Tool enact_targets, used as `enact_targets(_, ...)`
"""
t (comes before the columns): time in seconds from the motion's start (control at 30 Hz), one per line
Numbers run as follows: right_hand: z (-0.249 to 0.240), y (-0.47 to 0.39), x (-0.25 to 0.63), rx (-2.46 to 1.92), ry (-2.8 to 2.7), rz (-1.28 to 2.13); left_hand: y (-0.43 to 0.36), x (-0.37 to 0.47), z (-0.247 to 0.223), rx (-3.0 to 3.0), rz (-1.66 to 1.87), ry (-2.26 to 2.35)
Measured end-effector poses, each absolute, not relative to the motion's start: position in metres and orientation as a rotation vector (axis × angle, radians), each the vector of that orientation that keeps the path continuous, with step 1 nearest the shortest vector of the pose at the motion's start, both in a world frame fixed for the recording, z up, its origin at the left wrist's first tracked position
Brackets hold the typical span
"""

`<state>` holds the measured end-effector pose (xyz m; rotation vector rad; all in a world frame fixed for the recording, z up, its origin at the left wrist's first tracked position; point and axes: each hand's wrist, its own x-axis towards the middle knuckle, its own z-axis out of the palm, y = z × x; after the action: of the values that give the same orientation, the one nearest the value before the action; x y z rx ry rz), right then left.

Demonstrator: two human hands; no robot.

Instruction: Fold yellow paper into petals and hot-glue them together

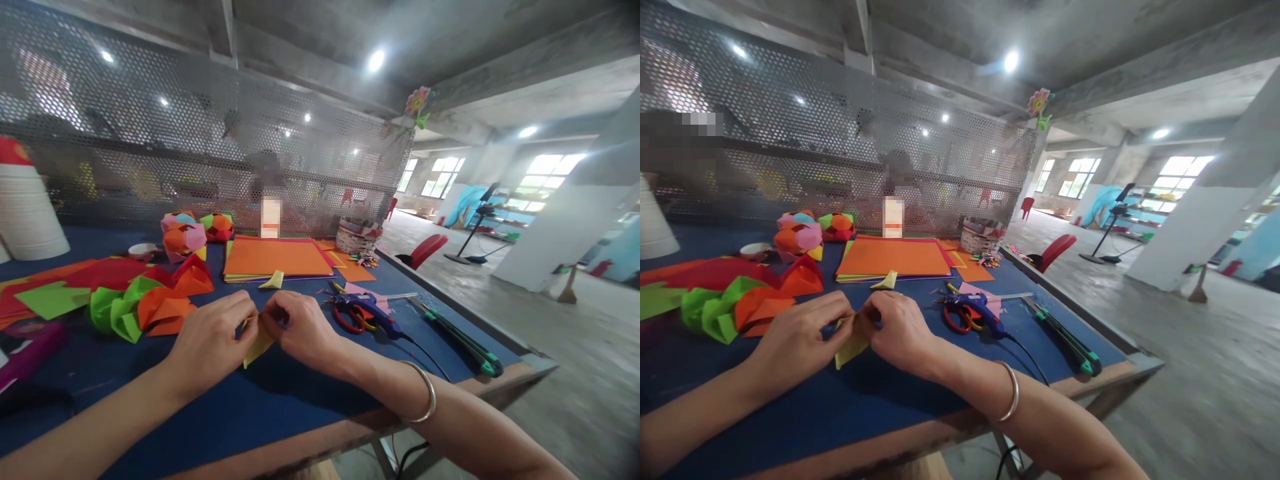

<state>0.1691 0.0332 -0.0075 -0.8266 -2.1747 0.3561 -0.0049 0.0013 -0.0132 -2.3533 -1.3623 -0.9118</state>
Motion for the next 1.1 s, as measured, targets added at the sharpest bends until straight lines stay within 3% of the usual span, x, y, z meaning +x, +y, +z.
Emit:
enact_targets(0.43, -0.008, 0.027, 0.165, -0.842, -2.142, 0.31, -0.005, 0.004, -0.016, -2.105, -0.765, -0.998)
enact_targets(0.6, -0.008, 0.027, 0.165, -0.801, -2.087, 0.435, -0.003, 0.002, -0.011, -2.201, -0.861, -1.2)
enact_targets(0.87, -0.004, 0.042, 0.167, -0.924, -1.82, 0.678, 0.012, -0.005, -0.007, -2.619, -1.575, -1.869)
enact_targets(1.1, -0.005, 0.048, 0.168, -0.949, -1.719, 0.725, 0.022, -0.004, -0.007, -2.592, -2.217, -2.024)
